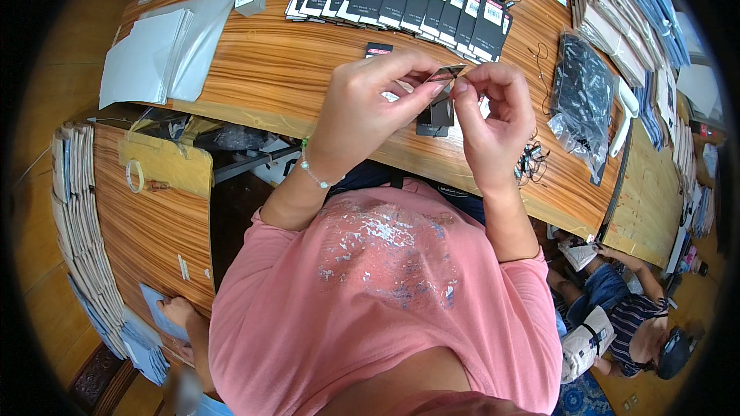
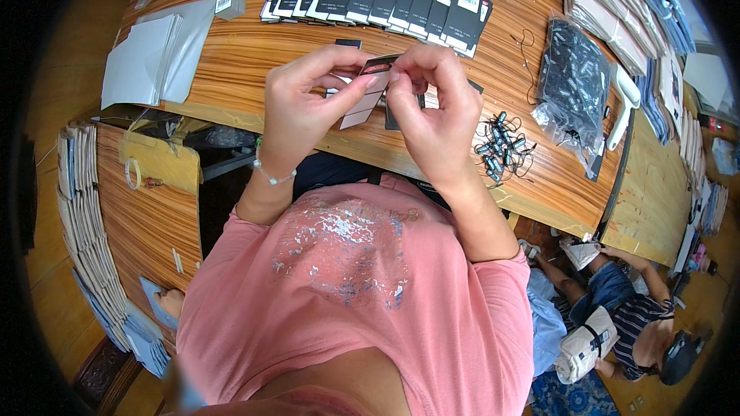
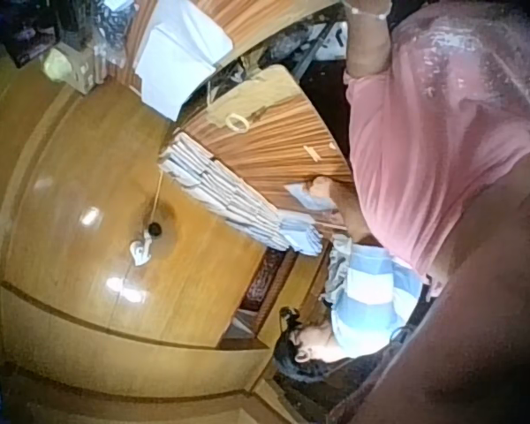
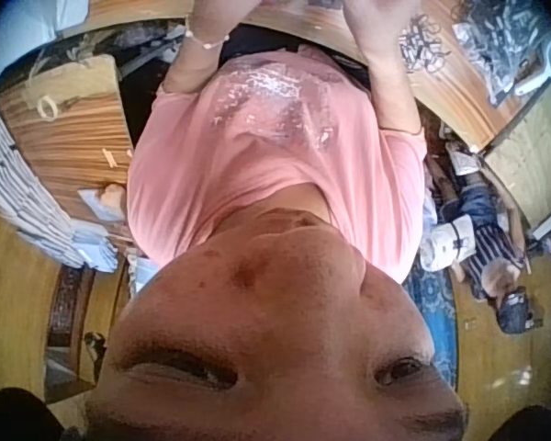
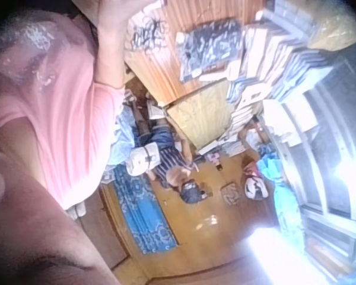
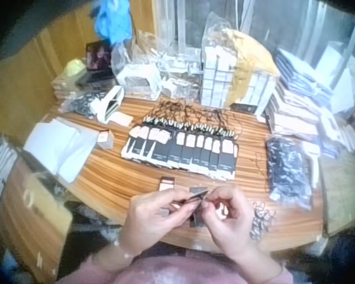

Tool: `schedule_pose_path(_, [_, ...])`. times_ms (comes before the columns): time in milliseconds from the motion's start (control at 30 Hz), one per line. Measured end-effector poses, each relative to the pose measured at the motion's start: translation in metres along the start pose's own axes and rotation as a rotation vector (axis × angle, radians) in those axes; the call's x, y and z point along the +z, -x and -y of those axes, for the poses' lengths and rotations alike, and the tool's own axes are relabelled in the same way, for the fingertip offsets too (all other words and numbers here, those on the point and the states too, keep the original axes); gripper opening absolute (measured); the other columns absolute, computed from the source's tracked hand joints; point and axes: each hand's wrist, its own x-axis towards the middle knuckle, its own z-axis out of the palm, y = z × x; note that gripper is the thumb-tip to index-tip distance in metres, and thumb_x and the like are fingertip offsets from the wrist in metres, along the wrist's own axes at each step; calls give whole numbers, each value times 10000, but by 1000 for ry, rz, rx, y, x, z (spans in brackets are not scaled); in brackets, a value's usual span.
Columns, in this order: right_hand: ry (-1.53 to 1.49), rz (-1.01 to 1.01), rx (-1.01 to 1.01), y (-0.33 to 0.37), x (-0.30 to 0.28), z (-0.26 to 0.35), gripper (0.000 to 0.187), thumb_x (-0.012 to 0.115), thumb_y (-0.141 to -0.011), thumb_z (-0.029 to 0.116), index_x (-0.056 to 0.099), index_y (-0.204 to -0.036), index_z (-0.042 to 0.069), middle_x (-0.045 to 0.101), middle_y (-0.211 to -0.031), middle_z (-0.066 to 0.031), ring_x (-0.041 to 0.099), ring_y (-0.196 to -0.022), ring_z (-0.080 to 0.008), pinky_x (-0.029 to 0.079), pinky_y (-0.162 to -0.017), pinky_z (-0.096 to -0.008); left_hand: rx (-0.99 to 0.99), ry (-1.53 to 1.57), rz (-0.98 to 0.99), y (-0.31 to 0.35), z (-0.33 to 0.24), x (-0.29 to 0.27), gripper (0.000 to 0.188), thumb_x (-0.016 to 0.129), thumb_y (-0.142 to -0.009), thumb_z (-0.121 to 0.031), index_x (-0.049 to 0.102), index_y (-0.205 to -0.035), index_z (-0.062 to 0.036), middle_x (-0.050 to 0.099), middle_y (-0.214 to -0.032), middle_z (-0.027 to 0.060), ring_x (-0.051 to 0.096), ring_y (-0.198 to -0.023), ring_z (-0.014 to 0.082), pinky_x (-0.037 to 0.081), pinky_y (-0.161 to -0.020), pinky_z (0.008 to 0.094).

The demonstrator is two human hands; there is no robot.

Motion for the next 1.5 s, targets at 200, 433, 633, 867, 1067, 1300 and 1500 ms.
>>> schedule_pose_path(200, [70,-3,-34,4,2,-1,130,568,-760,-67,525,-870,-13,575,-747,-39,515,-639,-60,414,-574,-189,42,-51,24,1,-1,-3,183,666,-729,25,641,-909,27,643,-849,80,621,-709,108,519,-599,208])
schedule_pose_path(433, [-240,-15,191,3,5,0,140,556,-806,-53,490,-921,-7,562,-746,-26,530,-670,-59,417,-609,-182,115,-147,15,1,-3,-3,151,657,-728,22,640,-878,14,637,-810,94,616,-701,152,505,-636,242])
schedule_pose_path(633, [-494,39,368,0,2,-5,170,550,-831,-23,475,-982,3,580,-759,-36,555,-680,-74,444,-618,-194,184,-250,27,1,-1,-4,160,666,-705,7,644,-862,-7,632,-787,95,610,-717,229,480,-778,297])
schedule_pose_path(867, [-609,166,507,-5,-1,-2,190,511,-878,51,509,-1054,-20,622,-802,-85,591,-708,-121,477,-648,-229,369,-482,-88,-4,2,-8,180,667,-653,-29,677,-824,-84,616,-772,22,558,-707,182,466,-651,295])
schedule_pose_path(1067, [-617,274,682,-9,-12,-9,134,530,-884,126,532,-960,15,610,-783,-63,586,-664,-113,461,-615,-220,627,-672,-13,-10,10,-14,255,648,-614,-75,706,-844,-169,605,-763,-47,489,-646,139,411,-566,261])
schedule_pose_path(1300, [-235,158,386,-4,-7,-18,98,525,-895,132,523,-935,43,500,-798,10,453,-710,-56,385,-640,-187,745,-700,-82,-10,22,-9,237,640,-591,-145,710,-815,-180,615,-796,-75,473,-681,127,378,-612,258])
schedule_pose_path(1500, [-349,-118,241,-20,-16,-13,62,498,-904,102,516,-917,44,504,-856,4,438,-732,-63,373,-670,-196,707,-760,-96,-7,24,-18,244,652,-606,-110,707,-831,-184,613,-797,-76,457,-732,139,349,-690,285])
